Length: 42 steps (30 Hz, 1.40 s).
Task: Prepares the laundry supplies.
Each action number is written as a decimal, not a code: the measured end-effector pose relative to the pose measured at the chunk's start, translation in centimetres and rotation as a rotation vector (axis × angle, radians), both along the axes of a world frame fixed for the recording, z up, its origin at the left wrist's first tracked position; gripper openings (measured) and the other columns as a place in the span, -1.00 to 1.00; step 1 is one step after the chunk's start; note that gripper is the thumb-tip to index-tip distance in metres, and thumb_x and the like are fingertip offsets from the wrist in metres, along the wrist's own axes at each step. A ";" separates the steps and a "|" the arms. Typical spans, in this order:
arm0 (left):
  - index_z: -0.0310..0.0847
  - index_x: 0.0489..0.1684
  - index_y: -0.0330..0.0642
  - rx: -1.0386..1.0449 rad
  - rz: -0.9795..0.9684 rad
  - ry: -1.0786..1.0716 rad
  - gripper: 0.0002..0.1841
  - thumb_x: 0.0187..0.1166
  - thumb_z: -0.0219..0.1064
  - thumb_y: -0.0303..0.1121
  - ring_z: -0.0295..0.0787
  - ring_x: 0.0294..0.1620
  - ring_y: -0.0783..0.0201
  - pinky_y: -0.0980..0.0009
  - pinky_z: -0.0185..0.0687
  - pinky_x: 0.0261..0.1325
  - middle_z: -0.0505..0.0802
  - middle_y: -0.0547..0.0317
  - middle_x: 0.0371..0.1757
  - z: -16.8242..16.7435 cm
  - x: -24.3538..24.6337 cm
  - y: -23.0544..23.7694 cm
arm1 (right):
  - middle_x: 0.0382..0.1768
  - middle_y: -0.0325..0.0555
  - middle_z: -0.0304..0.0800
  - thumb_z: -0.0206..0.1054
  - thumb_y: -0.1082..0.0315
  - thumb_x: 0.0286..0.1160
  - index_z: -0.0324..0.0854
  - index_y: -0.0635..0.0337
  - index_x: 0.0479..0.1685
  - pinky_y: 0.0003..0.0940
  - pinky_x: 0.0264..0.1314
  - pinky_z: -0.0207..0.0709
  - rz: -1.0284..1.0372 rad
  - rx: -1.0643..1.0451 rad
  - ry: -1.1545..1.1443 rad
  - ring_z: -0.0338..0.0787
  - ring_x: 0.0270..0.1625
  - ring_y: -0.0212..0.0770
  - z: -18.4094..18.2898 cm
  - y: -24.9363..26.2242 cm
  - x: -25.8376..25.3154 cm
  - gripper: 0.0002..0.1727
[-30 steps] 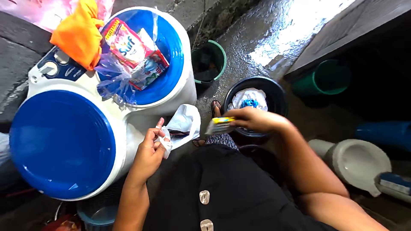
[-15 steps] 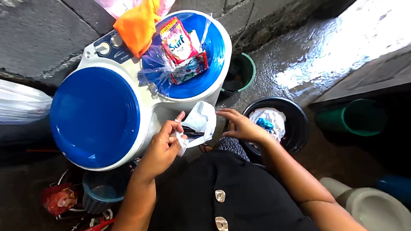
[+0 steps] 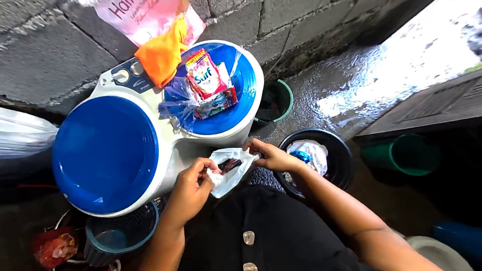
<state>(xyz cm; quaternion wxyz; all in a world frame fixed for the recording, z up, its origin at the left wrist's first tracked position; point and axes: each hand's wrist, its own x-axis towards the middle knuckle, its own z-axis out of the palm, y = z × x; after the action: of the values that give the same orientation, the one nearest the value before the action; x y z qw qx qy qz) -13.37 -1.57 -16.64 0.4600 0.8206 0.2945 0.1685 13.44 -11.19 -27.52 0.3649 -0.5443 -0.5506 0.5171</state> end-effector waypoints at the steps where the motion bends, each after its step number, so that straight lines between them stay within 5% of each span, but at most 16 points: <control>1: 0.65 0.02 -0.26 -0.010 -0.027 0.011 -0.80 0.61 0.16 -0.44 0.69 -0.32 0.61 0.64 0.66 -0.25 0.85 0.24 -0.14 -0.4 1.2 0.0 | -0.19 -0.05 0.76 0.38 0.49 0.39 0.47 0.20 0.42 -0.27 -0.15 0.67 0.030 0.038 0.002 0.74 -0.24 -0.29 0.4 0.2 0.1 -0.47; 4: 0.65 0.09 -0.29 -0.047 -0.158 0.019 -0.77 0.65 0.13 -0.45 0.70 -0.26 0.51 0.54 0.68 -0.16 0.82 0.14 -0.06 -0.6 5.4 -0.2 | -0.16 -0.01 0.74 0.53 0.35 0.29 0.24 0.08 0.75 -0.24 -0.04 0.65 0.128 0.098 -0.008 0.72 -0.17 -0.24 1.7 0.8 1.2 -0.11; 6: 0.65 0.10 -0.34 -0.059 -0.293 -0.004 -0.75 0.68 0.10 -0.46 0.76 -0.04 0.38 0.45 0.72 0.07 0.81 0.02 0.05 -0.4 8.4 -0.5 | -0.08 0.06 0.77 0.58 0.31 0.25 0.23 0.13 0.76 -0.19 0.09 0.66 0.178 0.128 -0.020 0.76 -0.08 -0.19 2.0 1.0 2.5 -0.06; 7: 0.66 0.12 -0.36 -0.049 -0.368 -0.011 -0.74 0.68 0.09 -0.48 0.77 0.07 0.30 0.39 0.70 0.19 0.80 -0.04 0.09 -0.3 9.9 -0.6 | -0.05 0.08 0.81 0.58 0.31 0.28 0.40 0.23 0.62 -0.18 0.16 0.69 0.196 0.147 -0.024 0.80 -0.02 -0.19 2.1 1.0 3.4 -0.21; 9: 0.66 0.17 -0.37 0.002 -0.503 -0.003 -0.73 0.68 0.09 -0.51 0.78 0.14 0.14 0.29 0.65 0.29 0.82 -0.11 0.09 0.0 12.6 -0.6 | -0.24 0.06 0.82 0.41 0.40 0.32 0.73 0.38 -0.07 -0.16 -0.01 0.66 0.194 0.185 -0.057 0.79 -0.15 -0.18 1.9 0.8 5.8 -0.74; 11: 0.66 0.17 -0.35 0.070 -0.535 0.012 -0.72 0.65 0.11 -0.51 0.78 0.07 0.07 0.24 0.64 0.25 0.84 -0.09 -0.02 0.5 14.5 0.1 | -0.41 -0.08 0.77 0.25 0.36 0.50 0.76 0.32 -0.32 -0.32 -0.19 0.58 0.203 0.166 -0.114 0.69 -0.32 -0.34 1.8 0.6 9.0 -0.77; 15: 0.67 0.22 -0.32 0.035 -0.453 0.015 -0.70 0.67 0.12 -0.45 0.78 0.13 0.21 0.30 0.62 0.34 0.85 0.00 0.03 0.6 16.0 2.5 | -0.50 -0.30 0.65 0.18 0.24 0.72 0.75 0.26 -0.31 -0.58 -0.30 0.42 0.240 0.000 -0.102 0.52 -0.44 -0.60 3.0 -0.3 14.9 -0.67; 25: 0.64 0.28 -0.29 -0.126 -0.167 0.137 -0.63 0.77 0.13 -0.21 0.77 0.17 0.41 0.44 0.67 0.33 0.83 0.08 0.17 -0.8 15.2 4.1 | -0.45 -0.37 0.67 0.15 0.23 0.75 0.77 0.18 -0.24 -0.57 -0.24 0.44 0.116 -0.218 -0.129 0.53 -0.40 -0.65 1.5 0.4 25.6 -0.68; 29: 0.64 0.28 -0.30 -0.174 -0.015 0.173 -0.59 0.76 0.14 -0.14 0.79 0.16 0.42 0.44 0.71 0.30 0.84 0.11 0.19 -1.2 13.4 3.7 | -0.38 -0.25 0.76 0.17 0.30 0.77 0.79 0.22 -0.21 -0.40 -0.11 0.56 0.031 -0.357 -0.193 0.64 -0.32 -0.51 1.1 2.3 29.4 -0.70; 36: 0.63 0.31 -0.25 -0.245 0.147 0.241 -0.55 0.76 0.16 -0.06 0.82 0.12 0.44 0.47 0.73 0.26 0.87 0.18 0.15 -1.5 12.1 2.1 | -0.34 -0.04 0.75 0.17 0.30 0.81 0.74 0.31 -0.18 -0.13 -0.05 0.60 -0.140 -0.406 -0.188 0.69 -0.27 -0.25 -5.2 8.0 31.8 -0.70; 42: 0.61 0.34 -0.26 -0.302 0.214 0.243 -0.57 0.76 0.17 -0.11 0.80 0.12 0.47 0.48 0.71 0.25 0.85 0.16 0.19 -1.1 12.0 0.9 | -0.11 0.35 0.77 0.10 0.20 0.85 0.70 0.39 0.04 0.40 0.16 0.49 -0.255 -0.443 -0.337 0.75 -0.01 0.27 -12.0 13.0 31.9 -0.61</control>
<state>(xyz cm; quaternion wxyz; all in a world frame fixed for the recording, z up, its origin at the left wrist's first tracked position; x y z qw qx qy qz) -1.36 -0.72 -17.77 0.5184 0.7205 0.4552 0.0701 45.33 1.82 -39.52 0.2028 -0.7535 -0.4043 0.4771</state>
